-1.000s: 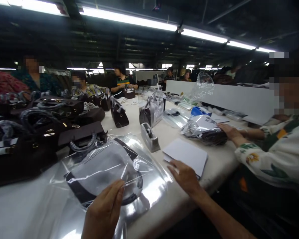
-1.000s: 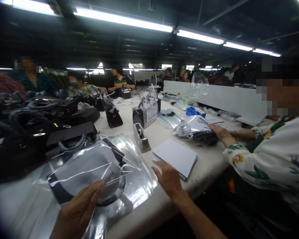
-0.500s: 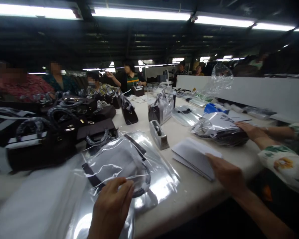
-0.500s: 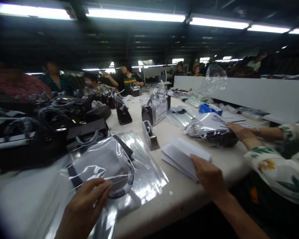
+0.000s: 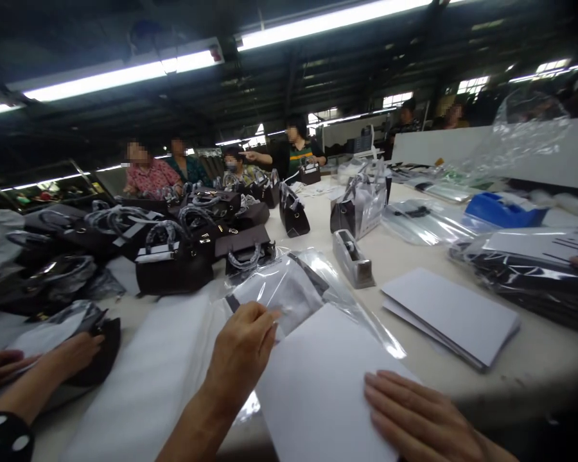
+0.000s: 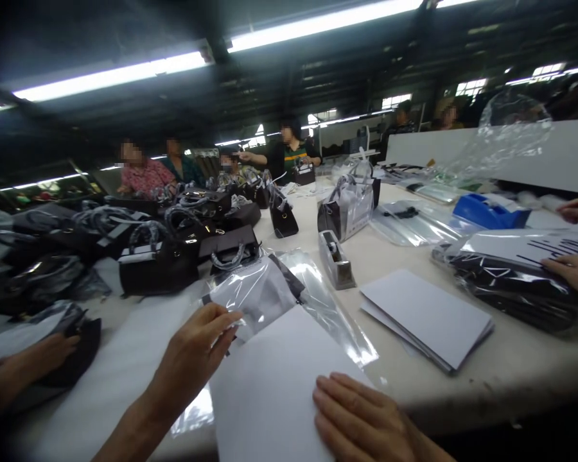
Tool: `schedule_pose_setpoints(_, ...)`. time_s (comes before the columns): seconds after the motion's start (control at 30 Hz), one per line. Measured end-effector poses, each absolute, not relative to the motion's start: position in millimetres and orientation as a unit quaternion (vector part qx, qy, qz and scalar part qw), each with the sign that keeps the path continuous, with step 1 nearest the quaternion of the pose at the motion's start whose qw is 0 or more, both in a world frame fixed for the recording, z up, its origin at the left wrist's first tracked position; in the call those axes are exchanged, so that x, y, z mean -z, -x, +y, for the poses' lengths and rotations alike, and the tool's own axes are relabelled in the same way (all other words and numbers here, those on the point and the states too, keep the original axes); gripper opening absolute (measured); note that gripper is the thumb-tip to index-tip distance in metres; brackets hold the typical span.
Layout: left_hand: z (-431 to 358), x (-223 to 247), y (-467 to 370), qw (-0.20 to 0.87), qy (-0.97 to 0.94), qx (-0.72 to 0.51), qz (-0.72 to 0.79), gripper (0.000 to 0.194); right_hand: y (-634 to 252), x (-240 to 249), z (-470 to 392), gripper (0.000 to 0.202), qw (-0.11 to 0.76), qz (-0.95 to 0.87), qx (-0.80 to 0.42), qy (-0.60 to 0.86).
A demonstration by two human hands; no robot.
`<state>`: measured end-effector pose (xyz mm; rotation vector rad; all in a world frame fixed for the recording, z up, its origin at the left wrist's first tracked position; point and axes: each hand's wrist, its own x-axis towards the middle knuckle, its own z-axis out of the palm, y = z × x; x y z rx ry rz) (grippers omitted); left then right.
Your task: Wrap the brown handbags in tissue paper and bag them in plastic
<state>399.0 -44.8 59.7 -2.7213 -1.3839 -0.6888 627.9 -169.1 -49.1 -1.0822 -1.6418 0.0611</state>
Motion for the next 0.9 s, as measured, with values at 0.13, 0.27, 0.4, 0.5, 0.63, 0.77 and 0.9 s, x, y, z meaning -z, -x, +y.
schedule_pose_setpoints(0.13, -53, -49, -387, 0.096, 0.865, 0.18, -0.458, 0.02, -666, 38, -121, 0.029, 0.394, -0.864, 0.092, 0.301)
schedule_pose_setpoints(0.27, -58, -48, -375, 0.108, 0.878, 0.159, -0.439, 0.031, -691, 45, -106, 0.034, 0.37, -0.861, 0.148, 0.315)
schedule_pose_setpoints(0.4, -59, -54, -368, 0.077, 0.879, 0.215, -0.418, 0.024, -697, 46, -108, 0.039, 0.377, -0.85, 0.178, 0.321)
schedule_pose_setpoints(0.5, -60, -51, -372, 0.037, 0.865, 0.289, -0.41, 0.016, -688, 46, -107, 0.039, 0.382, -0.844, 0.195, 0.322)
schedule_pose_setpoints(0.63, -60, -33, -388, 0.053, 0.854, 0.354, -0.378, 0.018, -648, 51, -85, 0.037, 0.418, -0.816, 0.211, 0.34)
schedule_pose_setpoints(0.77, -62, -9, -403, 0.082, 0.864, 0.359, -0.342, 0.021, -605, 47, -41, 0.032, 0.428, -0.815, 0.206, 0.331)
schedule_pose_setpoints(0.9, -59, 18, -410, 0.129, 0.857, 0.361, -0.345, 0.02, -589, 36, -2, 0.025, 0.402, -0.839, 0.152, 0.334)
